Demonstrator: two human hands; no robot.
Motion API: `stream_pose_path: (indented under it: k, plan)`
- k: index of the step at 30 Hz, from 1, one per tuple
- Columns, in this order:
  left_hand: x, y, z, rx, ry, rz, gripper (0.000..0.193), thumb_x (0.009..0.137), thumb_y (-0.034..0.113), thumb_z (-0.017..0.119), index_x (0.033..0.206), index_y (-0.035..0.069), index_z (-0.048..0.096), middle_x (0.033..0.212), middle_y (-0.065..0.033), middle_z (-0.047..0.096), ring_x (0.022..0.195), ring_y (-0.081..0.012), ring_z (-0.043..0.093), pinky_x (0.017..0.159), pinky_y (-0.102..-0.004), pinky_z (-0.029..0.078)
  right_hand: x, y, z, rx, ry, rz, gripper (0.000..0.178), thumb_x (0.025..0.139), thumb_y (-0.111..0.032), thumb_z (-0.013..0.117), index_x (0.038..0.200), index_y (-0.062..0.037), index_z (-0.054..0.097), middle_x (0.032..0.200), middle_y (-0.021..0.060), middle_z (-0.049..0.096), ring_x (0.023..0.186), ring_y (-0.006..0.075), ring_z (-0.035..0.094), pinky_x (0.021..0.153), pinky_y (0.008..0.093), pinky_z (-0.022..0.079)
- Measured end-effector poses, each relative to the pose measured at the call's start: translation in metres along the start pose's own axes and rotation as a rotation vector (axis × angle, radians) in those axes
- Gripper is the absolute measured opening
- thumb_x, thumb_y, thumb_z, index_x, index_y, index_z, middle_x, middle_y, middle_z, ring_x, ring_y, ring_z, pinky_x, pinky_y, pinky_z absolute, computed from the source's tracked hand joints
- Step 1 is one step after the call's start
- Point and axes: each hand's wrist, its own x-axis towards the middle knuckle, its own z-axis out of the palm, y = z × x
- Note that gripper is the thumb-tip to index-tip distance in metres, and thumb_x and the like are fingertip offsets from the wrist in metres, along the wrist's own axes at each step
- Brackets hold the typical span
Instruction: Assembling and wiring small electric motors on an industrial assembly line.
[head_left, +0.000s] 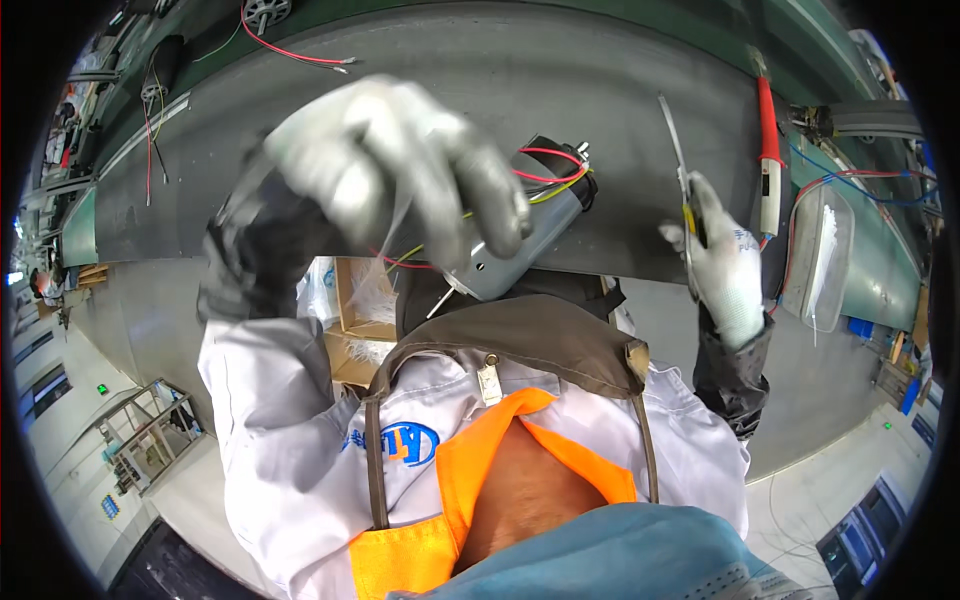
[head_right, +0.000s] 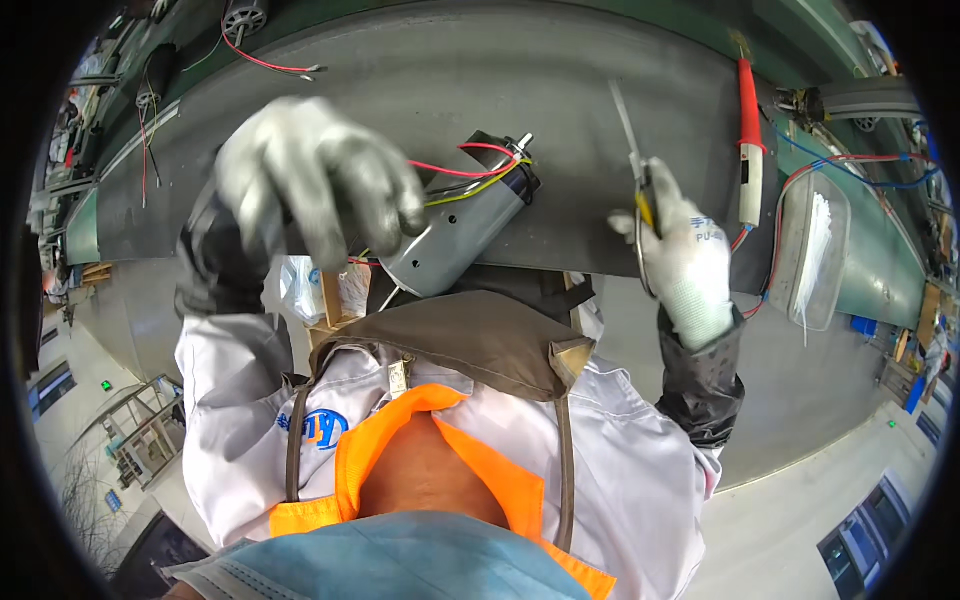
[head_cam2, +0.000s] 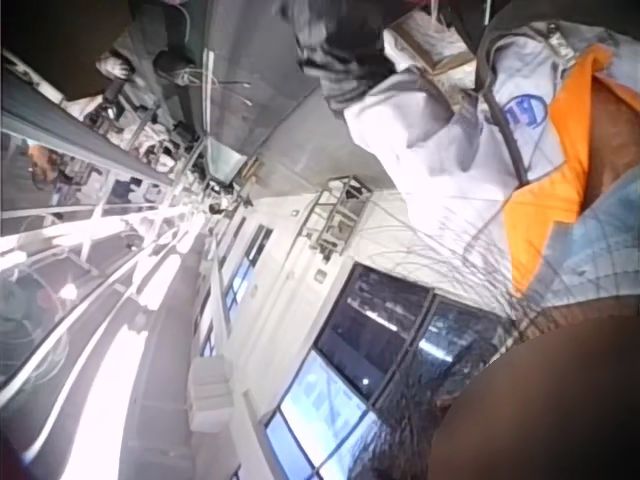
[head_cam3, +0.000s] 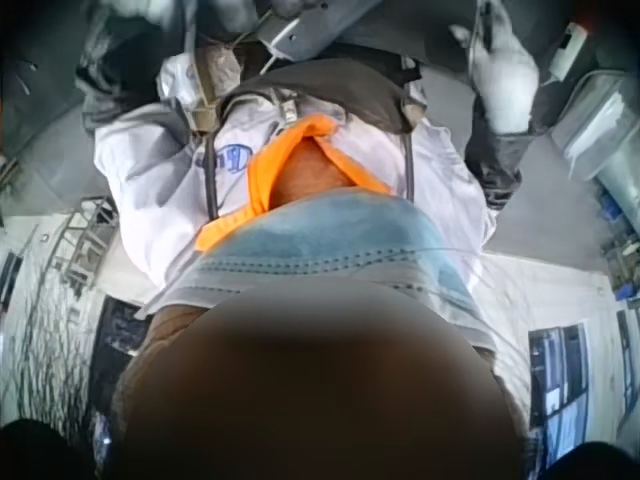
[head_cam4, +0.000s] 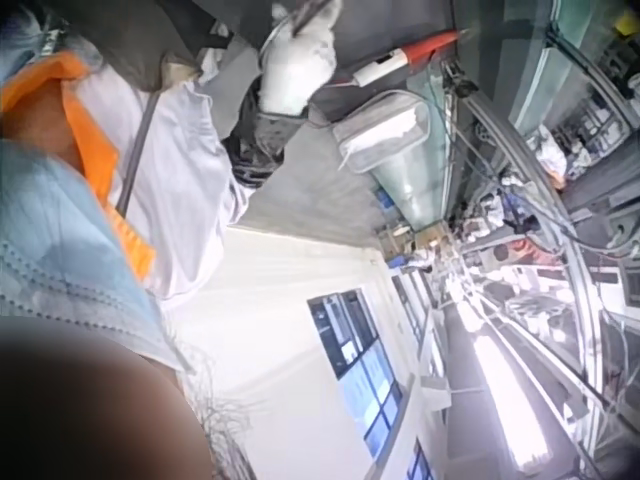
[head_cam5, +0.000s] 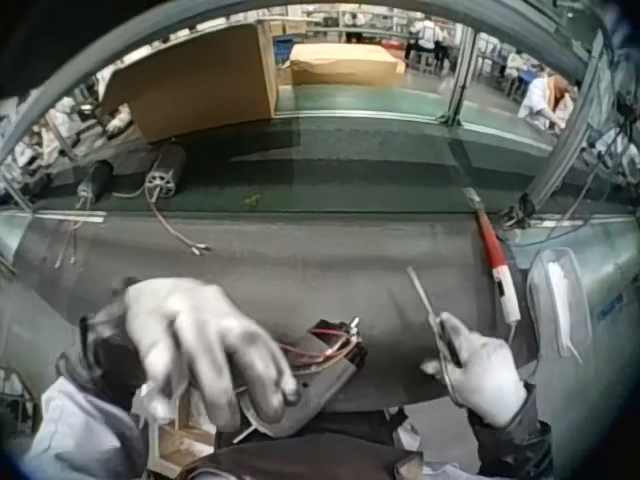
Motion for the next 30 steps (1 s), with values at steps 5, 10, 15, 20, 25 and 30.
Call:
stream_pose_path:
  k: [5, 10, 15, 20, 25, 30]
  plan:
    - [-0.003, 0.026, 0.075, 0.675, 0.38, -0.608, 0.064, 0.093, 0.047, 0.063, 0.133, -0.003, 0.06, 0.133, -0.0269, 0.059, 0.124, -0.0435, 0.055, 0.107, -0.0486, 0.043, 0.01, 0.012, 0.02, 0.101, -0.064, -0.036, 0.053, 0.096, -0.022, 0.071, 0.143, -0.006, 0.054, 0.094, 0.007, 0.07, 0.074, 0.0064, 0.061, 0.065, 0.0237, 0.05]
    - [-0.009, -0.04, 0.12, 1.219, 0.464, -0.778, 0.08, 0.086, 0.049, 0.069, 0.145, 0.0, 0.048, 0.141, -0.027, 0.051, 0.134, -0.0462, 0.045, 0.112, -0.0506, 0.038, 0.025, -0.045, 0.064, 0.913, -0.725, 0.337, 0.037, 0.098, -0.022, 0.068, 0.126, 0.0011, 0.062, 0.093, 0.0012, 0.067, 0.079, 0.0091, 0.063, 0.069, 0.0229, 0.051]
    - [0.0, -0.089, 0.026, 1.632, 0.887, -0.62, 0.075, 0.083, 0.04, 0.074, 0.144, 0.002, 0.051, 0.142, -0.0265, 0.047, 0.128, -0.0356, 0.053, 0.108, -0.0485, 0.041, 0.097, -0.065, 0.046, 0.998, -0.109, 0.003, 0.035, 0.102, -0.017, 0.061, 0.129, 0.0058, 0.058, 0.11, 0.0053, 0.066, 0.092, 0.0122, 0.065, 0.079, 0.0262, 0.053]
    - [-0.009, -0.095, -0.11, 0.375, 1.44, -0.668, 0.056, 0.092, 0.034, 0.07, 0.135, 0.0, 0.057, 0.115, -0.0122, 0.063, 0.074, -0.0143, 0.064, 0.066, -0.0277, 0.052, 0.123, -0.045, 0.049, 1.18, 0.11, -0.302, 0.042, 0.103, -0.017, 0.059, 0.136, 0.0081, 0.054, 0.116, 0.0102, 0.065, 0.097, 0.0153, 0.066, 0.086, 0.031, 0.056]
    - [-0.019, -0.042, -0.051, 0.278, 1.36, -0.921, 0.027, 0.093, 0.025, 0.067, 0.106, 0.002, 0.063, 0.082, 0.0011, 0.06, 0.057, -0.0053, 0.051, 0.049, -0.0231, 0.039, 0.051, 0.05, -0.016, 0.931, 0.698, -0.037, 0.05, 0.101, -0.017, 0.062, 0.143, 0.0052, 0.048, 0.112, 0.0156, 0.066, 0.097, 0.0207, 0.07, 0.079, 0.033, 0.06]
    - [-0.031, -0.03, 0.02, 0.058, 1.42, -0.797, 0.03, 0.097, 0.023, 0.062, 0.115, -0.001, 0.063, 0.084, 0.0014, 0.06, 0.06, -0.0054, 0.051, 0.05, -0.0203, 0.039, 0.04, 0.148, -0.098, 1.168, 1.091, -0.074, 0.046, 0.099, -0.014, 0.064, 0.139, 0.0023, 0.05, 0.108, 0.0135, 0.067, 0.084, 0.018, 0.068, 0.071, 0.0278, 0.058]
